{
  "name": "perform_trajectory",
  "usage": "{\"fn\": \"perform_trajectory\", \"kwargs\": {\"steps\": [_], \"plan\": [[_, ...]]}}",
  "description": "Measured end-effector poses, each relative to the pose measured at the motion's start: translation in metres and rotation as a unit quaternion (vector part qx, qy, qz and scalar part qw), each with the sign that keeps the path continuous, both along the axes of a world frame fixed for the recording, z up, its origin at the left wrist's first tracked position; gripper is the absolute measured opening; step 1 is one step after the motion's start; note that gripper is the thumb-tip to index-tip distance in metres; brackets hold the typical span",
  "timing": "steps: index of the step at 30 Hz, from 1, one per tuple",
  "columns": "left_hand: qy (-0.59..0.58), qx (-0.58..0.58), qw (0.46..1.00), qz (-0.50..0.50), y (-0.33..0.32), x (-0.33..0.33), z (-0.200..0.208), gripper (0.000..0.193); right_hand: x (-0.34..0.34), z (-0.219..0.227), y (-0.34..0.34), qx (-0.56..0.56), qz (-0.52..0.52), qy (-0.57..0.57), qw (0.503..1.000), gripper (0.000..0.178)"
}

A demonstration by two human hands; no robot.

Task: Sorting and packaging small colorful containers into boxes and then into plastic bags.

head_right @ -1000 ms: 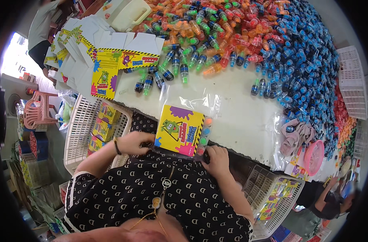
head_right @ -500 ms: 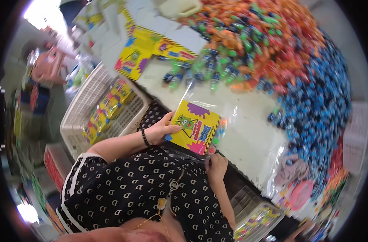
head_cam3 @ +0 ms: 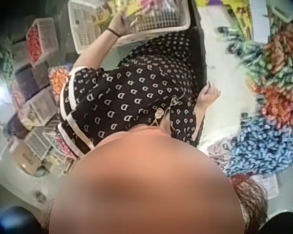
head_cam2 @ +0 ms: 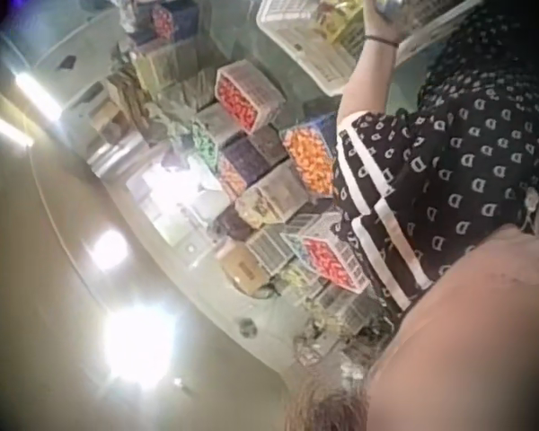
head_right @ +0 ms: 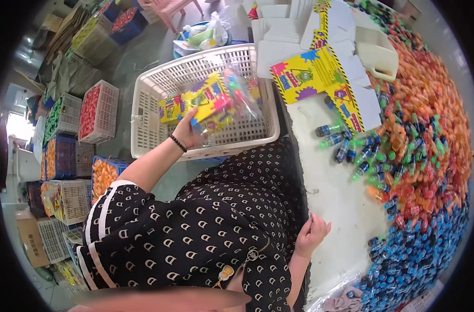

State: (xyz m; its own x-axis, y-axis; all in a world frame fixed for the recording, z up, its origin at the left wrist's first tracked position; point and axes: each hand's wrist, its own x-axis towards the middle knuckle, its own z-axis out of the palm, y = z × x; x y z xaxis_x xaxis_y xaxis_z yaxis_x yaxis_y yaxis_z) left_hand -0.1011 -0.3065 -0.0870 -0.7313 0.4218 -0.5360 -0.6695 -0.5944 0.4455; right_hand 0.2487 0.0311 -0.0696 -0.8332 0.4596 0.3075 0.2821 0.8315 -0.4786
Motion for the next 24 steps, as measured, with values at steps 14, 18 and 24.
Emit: {"fn": "perform_trajectory", "kwargs": {"steps": [14, 18, 24], "plan": [[-0.285, -0.243, 0.925, -0.058, 0.039, -0.050, -0.124, 0.061, -0.016, -0.014, 0.000, -0.012, -0.052, 0.008, 0.999, 0.020], [-0.322, -0.158, 0.932, -0.057, 0.090, -0.048, -0.118, 0.069, -0.019, -0.014, -0.001, 0.014, -0.059, 0.000, 0.998, 0.022], [-0.166, -0.253, 0.799, -0.520, 0.128, -0.078, -0.175, 0.058, -0.027, -0.008, -0.003, 0.025, -0.066, -0.019, 0.997, 0.021]]}}
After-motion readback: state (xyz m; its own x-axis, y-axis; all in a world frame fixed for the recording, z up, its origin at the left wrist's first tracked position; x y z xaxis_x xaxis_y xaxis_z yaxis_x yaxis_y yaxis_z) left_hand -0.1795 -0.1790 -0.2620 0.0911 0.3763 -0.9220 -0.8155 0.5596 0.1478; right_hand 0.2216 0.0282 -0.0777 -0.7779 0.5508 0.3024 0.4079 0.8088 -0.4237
